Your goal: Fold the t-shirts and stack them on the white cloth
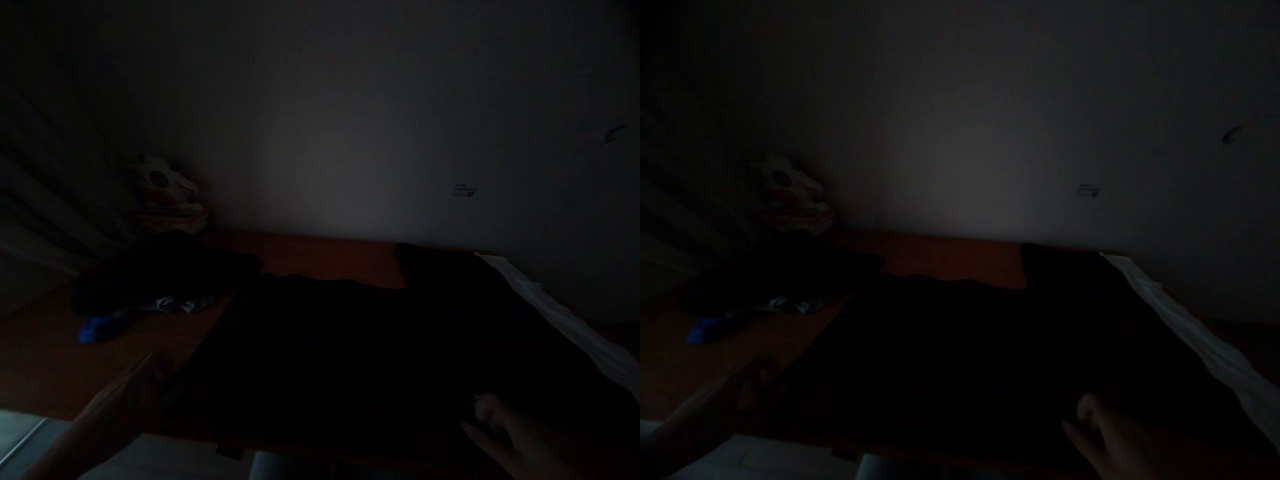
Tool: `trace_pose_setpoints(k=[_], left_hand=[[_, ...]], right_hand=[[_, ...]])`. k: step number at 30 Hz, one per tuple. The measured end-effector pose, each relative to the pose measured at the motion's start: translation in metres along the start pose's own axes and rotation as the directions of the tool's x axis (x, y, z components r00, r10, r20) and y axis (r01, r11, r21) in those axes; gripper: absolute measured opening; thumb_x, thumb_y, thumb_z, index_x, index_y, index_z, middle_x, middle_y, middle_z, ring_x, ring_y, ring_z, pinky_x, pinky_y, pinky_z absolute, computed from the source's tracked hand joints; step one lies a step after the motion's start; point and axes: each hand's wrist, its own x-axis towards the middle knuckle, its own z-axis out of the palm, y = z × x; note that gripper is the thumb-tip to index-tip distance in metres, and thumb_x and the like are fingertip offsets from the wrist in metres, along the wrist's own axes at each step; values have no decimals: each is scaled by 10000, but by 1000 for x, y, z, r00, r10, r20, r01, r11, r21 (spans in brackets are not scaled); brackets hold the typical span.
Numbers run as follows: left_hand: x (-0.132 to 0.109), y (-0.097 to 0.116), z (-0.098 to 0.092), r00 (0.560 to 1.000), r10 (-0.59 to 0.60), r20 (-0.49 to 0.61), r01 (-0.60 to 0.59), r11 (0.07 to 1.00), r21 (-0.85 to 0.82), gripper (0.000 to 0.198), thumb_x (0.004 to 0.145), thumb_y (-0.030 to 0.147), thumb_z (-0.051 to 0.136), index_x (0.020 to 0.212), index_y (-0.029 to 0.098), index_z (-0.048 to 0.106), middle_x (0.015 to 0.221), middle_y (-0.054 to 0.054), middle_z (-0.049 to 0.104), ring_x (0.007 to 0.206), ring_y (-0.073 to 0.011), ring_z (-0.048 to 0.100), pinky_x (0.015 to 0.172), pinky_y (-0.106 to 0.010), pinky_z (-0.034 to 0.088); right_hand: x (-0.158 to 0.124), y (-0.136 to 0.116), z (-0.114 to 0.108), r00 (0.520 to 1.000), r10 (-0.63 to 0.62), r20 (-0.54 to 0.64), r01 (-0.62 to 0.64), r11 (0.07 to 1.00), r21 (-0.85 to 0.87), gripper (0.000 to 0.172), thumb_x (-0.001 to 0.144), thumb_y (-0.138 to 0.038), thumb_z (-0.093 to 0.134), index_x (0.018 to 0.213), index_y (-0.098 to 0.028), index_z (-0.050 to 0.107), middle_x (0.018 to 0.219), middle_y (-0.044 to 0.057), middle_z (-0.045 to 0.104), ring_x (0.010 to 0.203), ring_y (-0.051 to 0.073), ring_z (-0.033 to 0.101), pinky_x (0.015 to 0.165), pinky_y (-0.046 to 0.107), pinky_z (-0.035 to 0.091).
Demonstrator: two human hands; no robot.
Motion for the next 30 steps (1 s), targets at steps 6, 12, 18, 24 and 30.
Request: trace_pose_setpoints(k=[6,12,18,24,30], left_hand=[[69,109,23,964,263,-39,-266,960,-89,411,944,504,477,1230,245,618,1351,-105,665,1243,-302,639,1078,-483,502],[143,162,84,929,361,83,-358,933,-48,698,998,538,375,1555,119,336,1636,-202,354,1532,-313,304,1225,-522,292],[165,97,106,968,239,72,-247,962,114,515,974,422,370,1341,156,615,1520,-203,528,1481,-357,396,1183,-573,321],[166,102,102,991,124,-57,-111,975,193,618,970,499,353,1353,75,587,1445,-213,595,1358,-330,545,1133,-469,424],[161,113,90,999,-3,-54,17,965,262,642,928,600,403,1242,121,694,1338,-203,634,1205,-395,595,1005,-514,483]], right_hand=[[81,-79,36,971,-199,-133,204,979,25,346,928,-535,482,1078,-270,646,1114,121,750,1054,296,721,937,457,574],[157,-132,91,961,-276,24,276,944,-182,549,1014,-484,393,1455,-180,514,1610,179,405,1504,329,349,1215,586,263],[177,-105,100,995,-74,61,88,961,-263,698,1026,-611,308,1574,-184,375,1671,194,256,1550,355,210,1213,648,165],[186,-91,104,989,-103,-102,78,970,-230,580,1018,-463,395,1465,-113,518,1607,219,388,1491,326,360,1203,525,264],[179,-88,96,950,52,-309,-125,967,-221,541,952,-501,542,1271,-81,663,1331,231,613,1235,347,572,1035,447,418]])
